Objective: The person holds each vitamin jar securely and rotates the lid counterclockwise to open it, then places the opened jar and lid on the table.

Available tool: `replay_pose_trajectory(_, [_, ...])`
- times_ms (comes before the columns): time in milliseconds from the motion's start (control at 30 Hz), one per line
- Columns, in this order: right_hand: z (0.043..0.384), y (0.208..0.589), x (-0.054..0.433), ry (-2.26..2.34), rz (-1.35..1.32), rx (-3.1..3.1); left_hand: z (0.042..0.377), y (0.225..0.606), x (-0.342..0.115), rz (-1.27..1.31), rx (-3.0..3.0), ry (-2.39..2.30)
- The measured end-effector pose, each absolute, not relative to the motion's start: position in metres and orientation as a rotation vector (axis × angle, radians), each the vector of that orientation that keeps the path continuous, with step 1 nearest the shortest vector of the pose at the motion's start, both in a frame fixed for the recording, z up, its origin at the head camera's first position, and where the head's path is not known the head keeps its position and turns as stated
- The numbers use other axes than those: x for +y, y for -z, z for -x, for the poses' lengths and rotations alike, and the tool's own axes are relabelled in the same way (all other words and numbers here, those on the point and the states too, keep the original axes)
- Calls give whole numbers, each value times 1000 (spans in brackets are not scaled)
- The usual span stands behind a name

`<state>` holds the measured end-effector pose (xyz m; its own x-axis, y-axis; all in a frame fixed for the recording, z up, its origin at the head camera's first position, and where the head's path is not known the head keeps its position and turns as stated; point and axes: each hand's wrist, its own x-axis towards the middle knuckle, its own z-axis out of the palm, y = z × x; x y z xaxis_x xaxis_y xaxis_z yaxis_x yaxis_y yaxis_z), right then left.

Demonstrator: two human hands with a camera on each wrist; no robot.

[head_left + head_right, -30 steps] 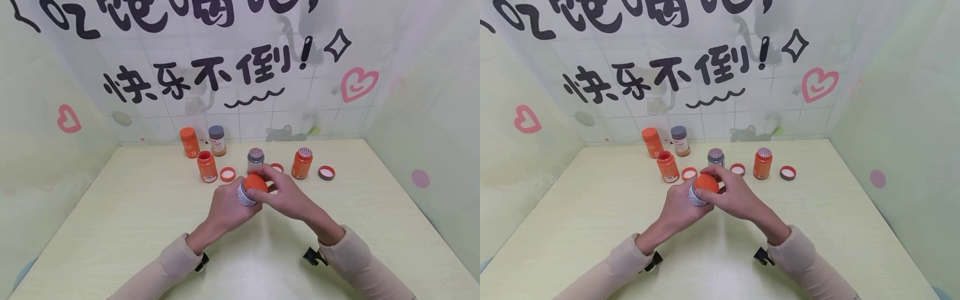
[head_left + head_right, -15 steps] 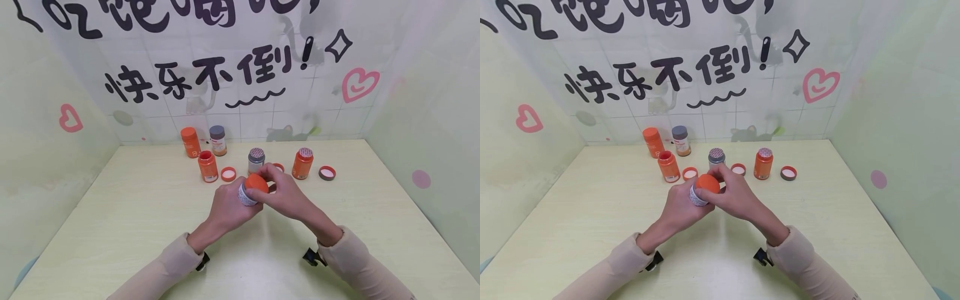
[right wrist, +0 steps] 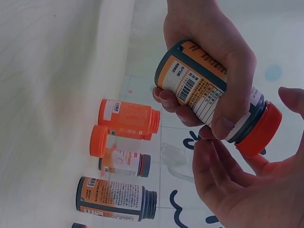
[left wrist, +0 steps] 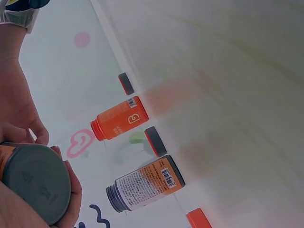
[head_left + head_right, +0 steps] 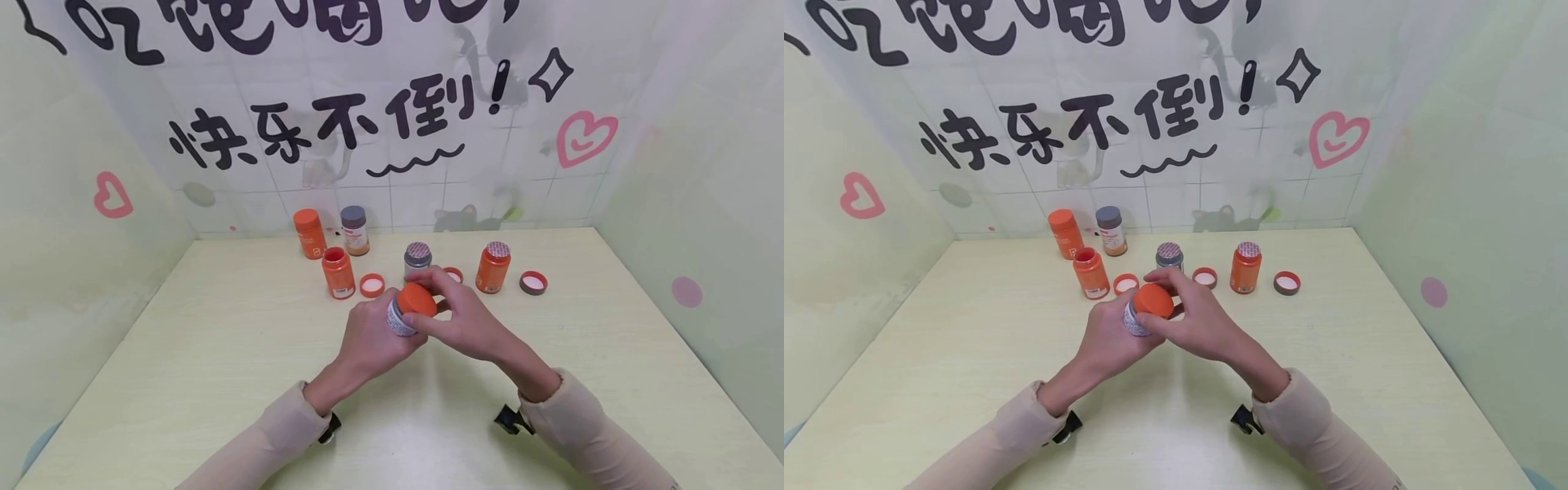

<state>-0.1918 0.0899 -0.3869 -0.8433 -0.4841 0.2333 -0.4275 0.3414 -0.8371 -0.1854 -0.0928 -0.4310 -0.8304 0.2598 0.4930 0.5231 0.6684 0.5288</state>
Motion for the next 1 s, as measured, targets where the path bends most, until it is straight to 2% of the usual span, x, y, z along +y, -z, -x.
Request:
replay_pose_trajectory(333, [190,388,89,1541,642,2569,185,430,-91,623,-2512,967])
replay_pose_trajectory(1000, [189,385,90,1507,833,2450,185,431,-92,643,-2498,959])
